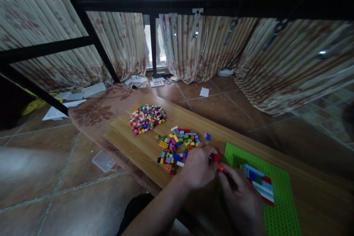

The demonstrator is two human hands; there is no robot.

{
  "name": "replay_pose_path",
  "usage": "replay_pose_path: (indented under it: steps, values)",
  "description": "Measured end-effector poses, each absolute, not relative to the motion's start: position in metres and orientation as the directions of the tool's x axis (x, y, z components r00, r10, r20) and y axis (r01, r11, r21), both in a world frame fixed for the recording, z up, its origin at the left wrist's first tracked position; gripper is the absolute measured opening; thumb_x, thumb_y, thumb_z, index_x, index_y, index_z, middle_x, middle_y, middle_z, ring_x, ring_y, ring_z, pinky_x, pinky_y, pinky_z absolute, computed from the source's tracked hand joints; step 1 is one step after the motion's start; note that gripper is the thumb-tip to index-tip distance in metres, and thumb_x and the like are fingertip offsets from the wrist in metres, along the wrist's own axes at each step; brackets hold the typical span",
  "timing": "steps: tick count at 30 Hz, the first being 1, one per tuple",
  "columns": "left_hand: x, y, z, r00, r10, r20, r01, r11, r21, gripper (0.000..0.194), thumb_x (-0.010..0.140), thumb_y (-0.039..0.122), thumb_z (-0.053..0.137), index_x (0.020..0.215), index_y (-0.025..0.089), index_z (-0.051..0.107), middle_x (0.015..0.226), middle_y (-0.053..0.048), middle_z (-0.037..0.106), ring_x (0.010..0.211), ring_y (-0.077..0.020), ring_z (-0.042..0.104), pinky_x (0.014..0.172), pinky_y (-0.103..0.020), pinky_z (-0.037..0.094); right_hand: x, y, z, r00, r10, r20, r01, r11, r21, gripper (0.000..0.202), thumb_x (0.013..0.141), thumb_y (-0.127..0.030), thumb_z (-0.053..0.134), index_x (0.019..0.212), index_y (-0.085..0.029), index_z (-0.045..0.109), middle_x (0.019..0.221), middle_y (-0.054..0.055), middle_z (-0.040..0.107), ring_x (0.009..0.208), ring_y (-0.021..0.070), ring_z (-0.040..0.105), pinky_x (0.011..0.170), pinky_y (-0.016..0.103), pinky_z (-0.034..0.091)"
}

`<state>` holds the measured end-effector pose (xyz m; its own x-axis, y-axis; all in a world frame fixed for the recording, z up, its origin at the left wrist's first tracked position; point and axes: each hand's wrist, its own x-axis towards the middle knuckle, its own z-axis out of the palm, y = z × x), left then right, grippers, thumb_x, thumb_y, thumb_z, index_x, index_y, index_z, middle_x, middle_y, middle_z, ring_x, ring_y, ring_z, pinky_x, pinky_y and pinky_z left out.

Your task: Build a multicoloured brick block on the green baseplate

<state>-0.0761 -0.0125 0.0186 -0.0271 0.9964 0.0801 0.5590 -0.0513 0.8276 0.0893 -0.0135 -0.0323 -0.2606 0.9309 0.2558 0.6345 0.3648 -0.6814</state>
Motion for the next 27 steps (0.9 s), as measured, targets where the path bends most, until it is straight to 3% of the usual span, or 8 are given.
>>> replay_pose_path:
  steps: [4,9,18,24,27]
  values:
    - [-0.08,-0.013,0.017,-0.06,0.996,0.072,0.562,-0.025,0.827,0.016,0.08,0.016,0.053,0.089,0.02,0.066,0.09,-0.004,0.061,0.077,-0.0154,0.057,0.068,-0.026,0.045,0.08,-0.013,-0.039,-0.392,0.861,0.325,0.652,0.509,-0.562,0.028,0.092,-0.04,0.045,0.096,-0.023,0.066,0.093,0.006,0.072,0.083,0.021,0.068,0.071,0.032,0.051]
    - [-0.081,-0.013,0.018,-0.062,0.997,0.046,0.596,0.0,0.803,0.012,0.081,0.02,0.054,0.084,0.02,0.066,0.089,-0.005,0.061,0.079,-0.0165,0.058,0.07,-0.027,0.046,0.075,-0.01,-0.044,-0.432,0.843,0.321,0.692,0.538,-0.481,0.031,0.094,-0.041,0.041,0.092,-0.022,0.066,0.092,0.007,0.072,0.079,0.0212,0.068,0.066,0.032,0.051]
    - [-0.125,-0.016,0.025,-0.12,0.991,-0.067,0.786,0.136,0.604,0.022,0.072,0.011,0.056,0.087,0.02,0.069,0.097,-0.007,0.063,0.087,-0.0201,0.061,0.076,-0.029,0.047,0.075,-0.009,-0.034,-0.373,0.828,0.419,0.658,0.554,-0.51,0.028,0.093,-0.038,0.046,0.103,-0.022,0.067,0.1,0.004,0.074,0.089,0.0182,0.07,0.076,0.029,0.053]
    - [-0.162,-0.013,0.022,-0.437,0.9,0.008,0.787,0.378,0.488,0.031,0.08,0.013,0.051,0.103,0.023,0.069,0.106,-0.007,0.062,0.091,-0.0206,0.063,0.08,-0.03,0.047,0.076,-0.01,-0.028,-0.347,0.843,0.411,0.637,0.534,-0.557,0.027,0.093,-0.037,0.047,0.1,-0.023,0.069,0.098,0.003,0.073,0.089,0.0181,0.07,0.076,0.029,0.054]
    - [-0.169,-0.006,0.016,-0.472,0.88,0.045,0.796,0.404,0.45,0.029,0.085,0.019,0.05,0.108,0.024,0.068,0.109,-0.007,0.061,0.095,-0.0214,0.062,0.081,-0.031,0.047,0.077,-0.011,-0.028,-0.342,0.849,0.402,0.619,0.525,-0.583,0.026,0.093,-0.036,0.048,0.101,-0.024,0.069,0.099,0.003,0.073,0.089,0.0178,0.069,0.077,0.029,0.053]
